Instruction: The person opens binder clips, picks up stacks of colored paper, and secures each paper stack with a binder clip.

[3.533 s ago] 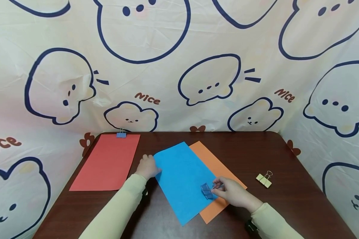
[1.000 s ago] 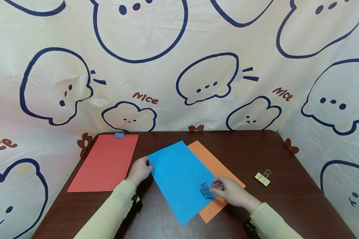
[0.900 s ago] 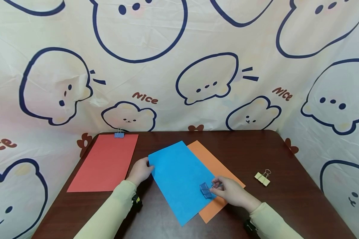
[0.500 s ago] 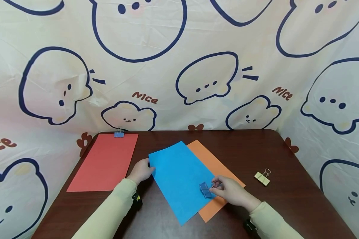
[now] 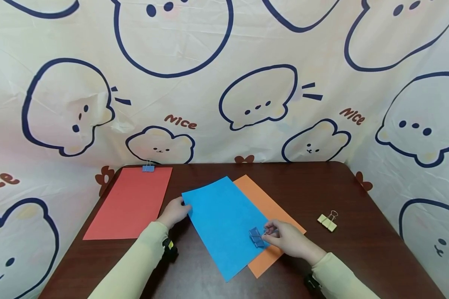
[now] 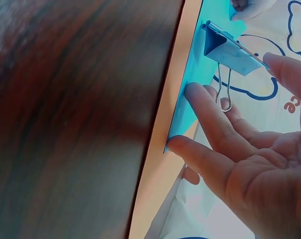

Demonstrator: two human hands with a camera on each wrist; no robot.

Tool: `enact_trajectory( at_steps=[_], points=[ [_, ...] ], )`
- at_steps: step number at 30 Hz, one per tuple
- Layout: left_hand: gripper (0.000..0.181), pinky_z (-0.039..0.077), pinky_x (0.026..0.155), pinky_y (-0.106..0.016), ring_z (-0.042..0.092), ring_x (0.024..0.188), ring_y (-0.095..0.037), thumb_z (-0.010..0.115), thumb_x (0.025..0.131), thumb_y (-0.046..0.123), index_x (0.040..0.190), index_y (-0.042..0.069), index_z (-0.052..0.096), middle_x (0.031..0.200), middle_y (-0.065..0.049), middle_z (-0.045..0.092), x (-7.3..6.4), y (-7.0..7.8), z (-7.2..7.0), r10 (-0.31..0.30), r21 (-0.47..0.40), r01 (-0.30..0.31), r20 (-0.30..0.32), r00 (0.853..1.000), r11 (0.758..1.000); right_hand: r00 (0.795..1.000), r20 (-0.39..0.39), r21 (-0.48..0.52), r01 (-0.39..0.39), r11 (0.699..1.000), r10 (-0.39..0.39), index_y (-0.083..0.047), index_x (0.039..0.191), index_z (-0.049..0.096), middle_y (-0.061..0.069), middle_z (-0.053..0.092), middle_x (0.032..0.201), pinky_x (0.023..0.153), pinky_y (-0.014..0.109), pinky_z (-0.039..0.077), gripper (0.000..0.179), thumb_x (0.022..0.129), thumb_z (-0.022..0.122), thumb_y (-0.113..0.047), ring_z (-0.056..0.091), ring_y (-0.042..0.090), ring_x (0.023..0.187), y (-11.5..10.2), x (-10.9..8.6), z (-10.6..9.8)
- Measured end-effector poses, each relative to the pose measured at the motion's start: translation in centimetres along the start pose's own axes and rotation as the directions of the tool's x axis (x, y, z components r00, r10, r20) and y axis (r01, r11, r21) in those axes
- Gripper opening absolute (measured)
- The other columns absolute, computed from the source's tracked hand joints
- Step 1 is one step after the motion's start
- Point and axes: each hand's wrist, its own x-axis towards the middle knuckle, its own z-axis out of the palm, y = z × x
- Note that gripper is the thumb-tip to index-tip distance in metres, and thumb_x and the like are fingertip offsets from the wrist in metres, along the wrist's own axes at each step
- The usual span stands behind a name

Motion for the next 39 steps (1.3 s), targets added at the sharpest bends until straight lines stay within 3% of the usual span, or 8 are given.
enact_trajectory(
  at_steps=[2,6,10,13,22,31,39],
  points=[
    [0.050,0.046,0.077,-0.039,0.056,0.093,-0.030,0.054,0.104,0.017,0.142,-0.014,0.044,0.114,-0.025,0.059,-0.01,0.00,-0.14,-0.007,-0.027,0.007,0.007,1.000,1.000,1.000,-0.001,0.000,0.002,1.000,-0.002,0.000,0.121,0.063,0.002,0.068,0.102,0.075,0.029,0.055,0.039,0.098,0.072,-0.030,0.067,0.015,0.092,0.01,0.02,0.02],
    [0.044,0.049,0.076,-0.038,0.060,0.090,-0.029,0.055,0.104,0.015,0.137,-0.013,0.048,0.111,-0.024,0.061,-0.08,0.00,-0.16,-0.012,-0.028,0.012,0.005,1.000,1.000,1.000,-0.007,-0.006,0.005,1.000,-0.005,0.000,0.120,0.064,0.002,0.068,0.102,0.074,0.028,0.055,0.038,0.098,0.072,-0.030,0.066,0.015,0.091,0.05,0.04,0.10],
    [0.020,0.044,0.070,-0.036,0.056,0.080,-0.026,0.057,0.104,0.014,0.108,-0.006,0.054,0.091,-0.017,0.057,-0.20,-0.03,-0.08,-0.003,-0.020,0.002,-0.013,1.000,1.000,1.000,-0.010,-0.006,-0.001,1.000,0.001,-0.001,0.121,0.064,0.002,0.068,0.102,0.073,0.028,0.055,0.038,0.097,0.072,-0.030,0.066,0.014,0.091,0.00,0.00,0.14],
    [0.017,0.041,0.066,-0.034,0.052,0.074,-0.024,0.059,0.104,0.013,0.094,0.001,0.051,0.082,-0.011,0.051,-0.26,-0.09,-0.01,0.008,-0.016,-0.008,-0.030,1.000,1.000,1.000,-0.009,0.001,-0.006,1.000,0.006,0.000,0.122,0.064,0.002,0.069,0.102,0.073,0.029,0.055,0.039,0.097,0.072,-0.030,0.066,0.014,0.091,-0.10,-0.04,0.12],
    [0.017,0.042,0.065,-0.033,0.050,0.074,-0.023,0.063,0.102,0.013,0.093,0.002,0.055,0.080,-0.011,0.051,-0.23,-0.14,0.06,0.002,0.009,-0.002,-0.067,0.998,1.000,1.000,-0.004,0.010,0.011,1.000,-0.011,0.000,0.122,0.063,0.002,0.068,0.103,0.072,0.028,0.054,0.040,0.097,0.073,-0.030,0.067,0.015,0.091,-0.33,-0.15,0.06],
    [0.028,0.037,0.065,-0.034,0.046,0.073,-0.023,0.064,0.101,0.012,0.080,0.008,0.046,0.075,-0.007,0.043,0.03,-0.33,0.30,0.015,0.034,-0.012,-0.089,0.996,0.999,1.000,0.011,0.024,0.027,0.999,-0.027,0.001,0.124,0.062,0.005,0.069,0.109,0.077,0.034,0.059,0.042,0.097,0.073,-0.028,0.070,0.021,0.099,-0.43,-0.03,0.03],
    [0.030,0.036,0.063,-0.033,0.045,0.069,-0.022,0.066,0.099,0.012,0.077,0.009,0.046,0.072,-0.006,0.044,0.16,-0.33,0.72,0.031,0.076,-0.022,-0.130,0.991,0.997,0.999,0.022,0.020,0.033,0.999,-0.033,0.000,0.128,0.060,0.006,0.068,0.112,0.078,0.033,0.060,0.043,0.098,0.073,-0.027,0.070,0.022,0.101,-0.64,0.18,-0.17]
  ],
)
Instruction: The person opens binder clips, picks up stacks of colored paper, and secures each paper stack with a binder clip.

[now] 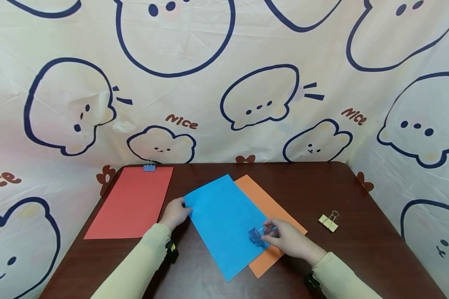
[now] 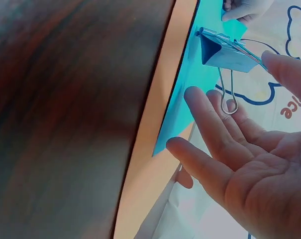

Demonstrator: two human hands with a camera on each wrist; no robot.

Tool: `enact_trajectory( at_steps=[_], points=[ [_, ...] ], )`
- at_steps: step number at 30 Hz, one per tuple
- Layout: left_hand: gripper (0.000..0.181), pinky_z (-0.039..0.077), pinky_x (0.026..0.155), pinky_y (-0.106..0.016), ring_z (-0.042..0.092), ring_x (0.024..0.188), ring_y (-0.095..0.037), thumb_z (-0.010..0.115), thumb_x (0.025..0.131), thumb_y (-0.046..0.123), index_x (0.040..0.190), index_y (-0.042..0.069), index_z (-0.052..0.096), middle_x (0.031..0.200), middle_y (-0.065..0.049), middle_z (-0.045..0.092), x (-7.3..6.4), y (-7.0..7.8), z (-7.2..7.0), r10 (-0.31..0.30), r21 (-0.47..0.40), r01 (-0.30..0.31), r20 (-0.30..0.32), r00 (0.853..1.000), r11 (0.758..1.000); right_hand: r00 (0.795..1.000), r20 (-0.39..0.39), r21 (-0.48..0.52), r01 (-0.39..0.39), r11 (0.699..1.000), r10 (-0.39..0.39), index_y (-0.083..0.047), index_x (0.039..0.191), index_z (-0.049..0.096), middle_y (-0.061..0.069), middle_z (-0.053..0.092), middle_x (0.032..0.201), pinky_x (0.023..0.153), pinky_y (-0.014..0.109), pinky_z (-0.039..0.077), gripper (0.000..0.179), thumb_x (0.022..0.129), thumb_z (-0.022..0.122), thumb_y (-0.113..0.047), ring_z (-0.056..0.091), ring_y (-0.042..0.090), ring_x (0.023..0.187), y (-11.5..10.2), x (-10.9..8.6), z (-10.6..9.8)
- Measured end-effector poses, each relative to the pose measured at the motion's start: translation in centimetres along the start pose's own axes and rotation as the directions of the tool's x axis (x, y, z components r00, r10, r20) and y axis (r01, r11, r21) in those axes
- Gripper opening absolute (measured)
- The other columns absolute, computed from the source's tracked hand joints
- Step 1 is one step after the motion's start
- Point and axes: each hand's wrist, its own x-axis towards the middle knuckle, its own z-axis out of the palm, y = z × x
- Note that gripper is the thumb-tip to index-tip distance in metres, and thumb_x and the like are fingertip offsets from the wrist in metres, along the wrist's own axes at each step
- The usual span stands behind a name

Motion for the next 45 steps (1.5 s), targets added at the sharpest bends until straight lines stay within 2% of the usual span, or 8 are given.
enact_trajectory(
  at_steps=[9,15,20,25,28,34,41,45],
  points=[
    [0.025,0.039,0.064,-0.033,0.048,0.073,-0.022,0.066,0.100,0.011,0.080,0.007,0.051,0.074,-0.007,0.048,-0.1,0.2,0.3,-0.003,0.012,0.003,-0.007,1.000,1.000,0.995,-0.083,-0.051,0.044,0.998,-0.048,0.001,0.128,0.060,0.008,0.066,0.115,0.076,0.026,0.055,0.041,0.097,0.073,-0.022,0.066,0.016,0.095,-1.0,1.0,-0.4],
    [0.011,0.046,0.069,-0.036,0.055,0.082,-0.024,0.066,0.100,0.010,0.094,0.002,0.062,0.081,-0.009,0.057,-0.2,0.2,0.2,0.013,0.013,-0.013,-0.009,1.000,1.000,0.978,-0.183,-0.078,0.083,0.993,-0.096,0.000,0.133,0.060,0.011,0.067,0.121,0.075,0.025,0.058,0.046,0.094,0.077,-0.017,0.066,0.014,0.094,-1.9,2.5,-0.7],
    [0.010,0.050,0.071,-0.037,0.057,0.085,-0.025,0.067,0.099,0.010,0.099,0.000,0.064,0.084,-0.010,0.060,-0.1,0.1,0.2,0.019,0.012,-0.019,-0.012,1.000,1.000,0.965,-0.227,-0.059,0.118,0.991,-0.129,-0.001,0.137,0.056,0.014,0.064,0.127,0.077,0.024,0.060,0.052,0.091,0.079,-0.010,0.068,0.015,0.095,-2.6,4.1,-0.8],
    [0.013,0.046,0.069,-0.035,0.056,0.082,-0.024,0.066,0.100,0.010,0.092,0.003,0.060,0.080,-0.009,0.056,-0.2,0.1,0.2,0.009,0.006,-0.009,-0.004,1.000,1.000,0.964,-0.238,-0.051,0.113,0.992,-0.122,-0.004,0.136,0.056,0.013,0.063,0.128,0.081,0.027,0.061,0.052,0.089,0.080,-0.008,0.070,0.017,0.096,-3.2,5.5,-0.6],
    [0.011,0.048,0.070,-0.036,0.056,0.083,-0.024,0.066,0.100,0.010,0.094,0.002,0.062,0.082,-0.009,0.058,-0.2,0.1,0.3,0.015,0.009,-0.015,-0.010,1.000,1.000,0.965,-0.240,-0.040,0.094,0.995,-0.101,-0.005,0.136,0.056,0.011,0.063,0.129,0.083,0.029,0.061,0.053,0.089,0.080,-0.008,0.069,0.018,0.098,-3.7,6.3,-0.4],
    [0.014,0.053,0.076,-0.041,0.059,0.086,-0.026,0.066,0.100,0.009,0.109,-0.002,0.065,0.092,-0.013,0.065,-0.2,0.2,0.4,0.029,0.029,-0.029,-0.016,0.999,0.999,0.965,-0.246,-0.041,0.083,0.996,-0.090,-0.005,0.137,0.057,0.010,0.063,0.129,0.081,0.027,0.061,0.053,0.089,0.081,-0.010,0.068,0.016,0.099,-3.8,7.5,-0.4],
    [0.033,0.056,0.095,-0.053,0.064,0.109,-0.034,0.064,0.101,0.008,0.132,-0.004,0.061,0.124,-0.020,0.068,-0.4,0.4,0.3,0.057,0.023,-0.056,-0.020,0.998,0.998,0.966,-0.244,-0.029,0.082,0.996,-0.087,-0.005,0.136,0.058,0.010,0.064,0.127,0.081,0.028,0.061,0.051,0.090,0.080,-0.010,0.068,0.017,0.099,-3.6,8.1,-0.5],
    [0.032,0.054,0.097,-0.054,0.063,0.114,-0.036,0.062,0.102,0.008,0.132,-0.003,0.061,0.127,-0.020,0.067,-0.4,0.4,0.3,0.066,0.006,-0.066,-0.014,0.998,0.998,0.968,-0.243,-0.014,0.065,0.998,-0.066,-0.006,0.136,0.058,0.009,0.064,0.128,0.083,0.030,0.061,0.051,0.090,0.080,-0.012,0.068,0.017,0.101,-3.4,8.2,-0.6]
  ],
)
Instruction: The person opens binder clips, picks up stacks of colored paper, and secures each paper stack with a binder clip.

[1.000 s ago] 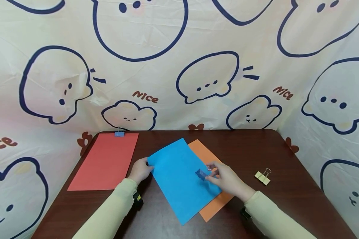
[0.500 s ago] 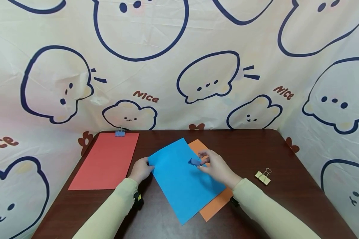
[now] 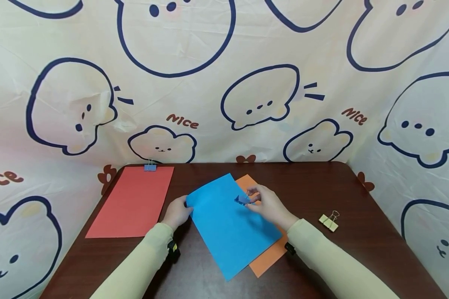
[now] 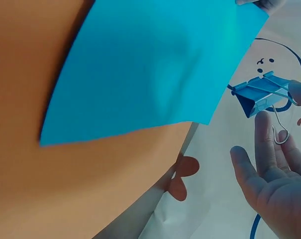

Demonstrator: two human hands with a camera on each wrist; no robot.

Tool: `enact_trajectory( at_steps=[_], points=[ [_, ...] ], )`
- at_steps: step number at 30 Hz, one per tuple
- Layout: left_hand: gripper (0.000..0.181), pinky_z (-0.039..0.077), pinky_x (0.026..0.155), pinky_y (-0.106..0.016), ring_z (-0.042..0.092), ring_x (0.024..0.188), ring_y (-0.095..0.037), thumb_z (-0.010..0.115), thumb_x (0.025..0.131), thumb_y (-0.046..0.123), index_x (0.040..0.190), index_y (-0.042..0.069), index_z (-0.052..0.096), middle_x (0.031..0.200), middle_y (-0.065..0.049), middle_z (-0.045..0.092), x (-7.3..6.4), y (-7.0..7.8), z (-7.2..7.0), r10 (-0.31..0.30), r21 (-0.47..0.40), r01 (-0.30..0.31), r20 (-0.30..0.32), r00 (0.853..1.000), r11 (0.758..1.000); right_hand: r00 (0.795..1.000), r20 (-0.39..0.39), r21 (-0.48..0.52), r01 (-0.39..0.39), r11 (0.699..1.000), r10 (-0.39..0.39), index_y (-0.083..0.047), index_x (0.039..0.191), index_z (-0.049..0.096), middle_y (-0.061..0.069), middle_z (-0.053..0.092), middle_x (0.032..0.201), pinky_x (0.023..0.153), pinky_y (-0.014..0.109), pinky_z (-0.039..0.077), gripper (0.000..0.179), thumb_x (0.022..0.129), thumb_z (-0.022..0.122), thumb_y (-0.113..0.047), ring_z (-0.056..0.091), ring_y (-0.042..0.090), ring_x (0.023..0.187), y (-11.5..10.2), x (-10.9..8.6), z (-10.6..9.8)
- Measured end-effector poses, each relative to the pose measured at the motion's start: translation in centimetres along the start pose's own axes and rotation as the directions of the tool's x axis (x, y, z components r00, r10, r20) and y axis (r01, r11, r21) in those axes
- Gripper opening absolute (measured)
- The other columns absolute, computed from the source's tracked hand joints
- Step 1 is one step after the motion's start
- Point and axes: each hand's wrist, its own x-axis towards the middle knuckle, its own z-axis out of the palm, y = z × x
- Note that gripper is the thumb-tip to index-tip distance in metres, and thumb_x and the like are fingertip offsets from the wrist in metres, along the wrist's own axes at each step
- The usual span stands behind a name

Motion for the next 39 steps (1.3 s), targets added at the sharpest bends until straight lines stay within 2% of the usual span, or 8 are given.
enact_trajectory(
  at_steps=[5,10,17,25,29,33,39],
  points=[
    [0.040,0.051,0.103,-0.057,0.059,0.125,-0.041,0.057,0.104,0.009,0.143,-0.003,0.055,0.138,-0.023,0.062,0.2,-0.3,0.1,-0.008,-0.025,0.009,0.012,1.000,1.000,1.000,0.003,0.008,-0.026,1.000,0.026,-0.008,0.137,0.058,0.007,0.063,0.129,0.084,0.030,0.061,0.050,0.092,0.079,-0.015,0.067,0.017,0.102,0.2,-0.1,-0.2],
    [0.050,0.045,0.110,-0.060,0.048,0.140,-0.046,0.053,0.106,0.010,0.153,-0.004,0.042,0.152,-0.026,0.050,0.4,-0.3,0.2,-0.016,-0.050,0.018,0.036,0.999,0.999,1.000,0.000,0.006,-0.015,1.000,0.015,-0.007,0.136,0.059,0.008,0.063,0.130,0.081,0.028,0.060,0.048,0.093,0.078,-0.014,0.067,0.018,0.103,0.1,-0.1,-0.6],
    [0.049,0.044,0.111,-0.060,0.048,0.139,-0.047,0.053,0.106,0.008,0.151,-0.006,0.043,0.151,-0.027,0.051,0.3,0.6,0.4,0.018,-0.077,-0.015,0.043,0.999,0.997,1.000,-0.003,0.000,0.014,1.000,-0.014,-0.006,0.136,0.058,0.010,0.062,0.130,0.082,0.030,0.061,0.048,0.094,0.077,-0.017,0.067,0.020,0.105,-0.1,-0.2,-1.4],
    [0.049,0.043,0.113,-0.058,0.047,0.142,-0.045,0.056,0.104,0.008,0.150,-0.007,0.046,0.151,-0.027,0.051,0.3,2.0,1.2,0.060,-0.039,-0.059,0.011,0.998,0.997,0.998,-0.011,-0.009,0.062,0.998,-0.062,-0.007,0.138,0.057,0.011,0.060,0.130,0.086,0.034,0.060,0.050,0.095,0.077,-0.022,0.064,0.023,0.108,-0.6,-0.3,-2.0],
    [0.047,0.045,0.111,-0.057,0.052,0.138,-0.043,0.058,0.104,0.009,0.148,-0.005,0.050,0.148,-0.024,0.056,0.1,2.6,1.6,0.094,-0.033,-0.094,-0.008,0.996,0.995,0.996,-0.017,-0.015,0.089,0.996,-0.089,-0.007,0.140,0.055,0.011,0.058,0.130,0.091,0.042,0.059,0.051,0.095,0.076,-0.020,0.063,0.026,0.108,-0.9,-0.2,-1.9],
    [0.039,0.049,0.106,-0.056,0.061,0.126,-0.040,0.059,0.103,0.006,0.140,-0.004,0.058,0.136,-0.022,0.064,0.0,2.9,1.9,0.143,-0.009,-0.143,-0.031,0.989,0.990,0.994,-0.019,-0.018,0.111,0.994,-0.112,-0.005,0.140,0.054,0.012,0.057,0.130,0.098,0.050,0.056,0.051,0.096,0.075,-0.019,0.063,0.029,0.109,-1.0,0.0,-1.9],
    [0.026,0.053,0.101,-0.053,0.066,0.113,-0.035,0.062,0.101,0.005,0.126,-0.002,0.066,0.121,-0.018,0.069,0.2,3.3,2.3,0.201,0.066,-0.197,-0.061,0.978,0.978,0.987,-0.026,-0.053,0.157,0.986,-0.158,-0.005,0.138,0.055,0.013,0.057,0.129,0.105,0.047,0.053,0.049,0.096,0.075,-0.017,0.063,0.029,0.108,-1.1,0.5,-1.8]
  ],
)
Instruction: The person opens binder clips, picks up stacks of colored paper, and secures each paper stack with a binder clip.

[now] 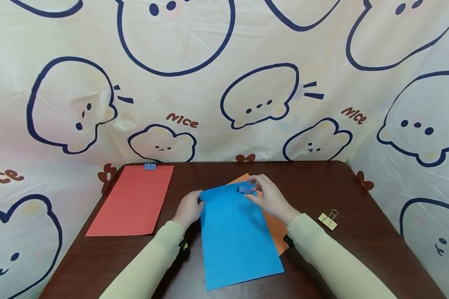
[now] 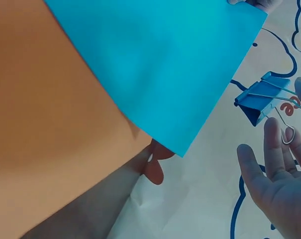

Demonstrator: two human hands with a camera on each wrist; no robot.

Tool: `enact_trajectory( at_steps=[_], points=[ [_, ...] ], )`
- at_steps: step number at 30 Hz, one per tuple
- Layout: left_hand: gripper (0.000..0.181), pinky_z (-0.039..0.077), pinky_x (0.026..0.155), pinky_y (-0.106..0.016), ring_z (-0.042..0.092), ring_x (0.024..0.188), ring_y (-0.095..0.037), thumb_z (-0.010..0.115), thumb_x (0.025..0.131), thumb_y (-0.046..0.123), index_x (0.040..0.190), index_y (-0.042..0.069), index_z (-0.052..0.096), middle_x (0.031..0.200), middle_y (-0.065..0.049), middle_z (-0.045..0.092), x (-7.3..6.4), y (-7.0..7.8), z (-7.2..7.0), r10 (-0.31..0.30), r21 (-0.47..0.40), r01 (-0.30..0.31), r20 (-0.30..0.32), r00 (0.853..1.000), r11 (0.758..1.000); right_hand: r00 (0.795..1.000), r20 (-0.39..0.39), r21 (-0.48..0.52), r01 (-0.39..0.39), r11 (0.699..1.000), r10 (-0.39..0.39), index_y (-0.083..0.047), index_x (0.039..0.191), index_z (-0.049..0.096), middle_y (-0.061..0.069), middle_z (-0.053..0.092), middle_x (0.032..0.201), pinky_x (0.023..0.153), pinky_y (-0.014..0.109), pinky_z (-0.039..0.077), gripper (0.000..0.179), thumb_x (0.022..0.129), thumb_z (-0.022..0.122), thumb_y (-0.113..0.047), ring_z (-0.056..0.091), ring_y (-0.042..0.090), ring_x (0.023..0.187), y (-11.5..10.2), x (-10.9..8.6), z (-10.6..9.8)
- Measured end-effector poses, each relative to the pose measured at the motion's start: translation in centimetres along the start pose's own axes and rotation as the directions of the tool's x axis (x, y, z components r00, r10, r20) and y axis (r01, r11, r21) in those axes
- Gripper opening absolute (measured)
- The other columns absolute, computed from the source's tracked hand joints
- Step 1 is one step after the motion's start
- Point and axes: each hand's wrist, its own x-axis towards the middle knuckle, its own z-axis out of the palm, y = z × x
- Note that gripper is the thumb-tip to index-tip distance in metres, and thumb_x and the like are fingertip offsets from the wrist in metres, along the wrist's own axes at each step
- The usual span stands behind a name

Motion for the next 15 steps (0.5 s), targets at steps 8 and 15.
enact_trajectory(
  at_steps=[8,15],
  points=[
    [0.025,0.055,0.096,-0.049,0.067,0.105,-0.034,0.063,0.100,0.003,0.124,-0.002,0.068,0.113,-0.017,0.069,0.1,0.8,0.5,0.057,0.085,-0.054,-0.037,0.998,0.995,0.993,-0.021,-0.155,0.109,0.982,-0.114,-0.006,0.133,0.059,0.008,0.060,0.123,0.090,0.037,0.059,0.046,0.093,0.079,-0.018,0.063,0.020,0.103,-0.6,0.7,-0.1],
    [0.022,0.057,0.089,-0.046,0.067,0.096,-0.029,0.065,0.099,0.003,0.121,0.000,0.070,0.103,-0.014,0.069,0.2,1.1,0.7,0.103,0.133,-0.095,-0.051,0.993,0.987,0.980,-0.028,-0.283,0.180,0.942,-0.196,-0.007,0.134,0.059,0.007,0.061,0.122,0.083,0.031,0.060,0.046,0.094,0.078,-0.021,0.066,0.020,0.102,-0.9,1.0,-0.2]
  ],
)
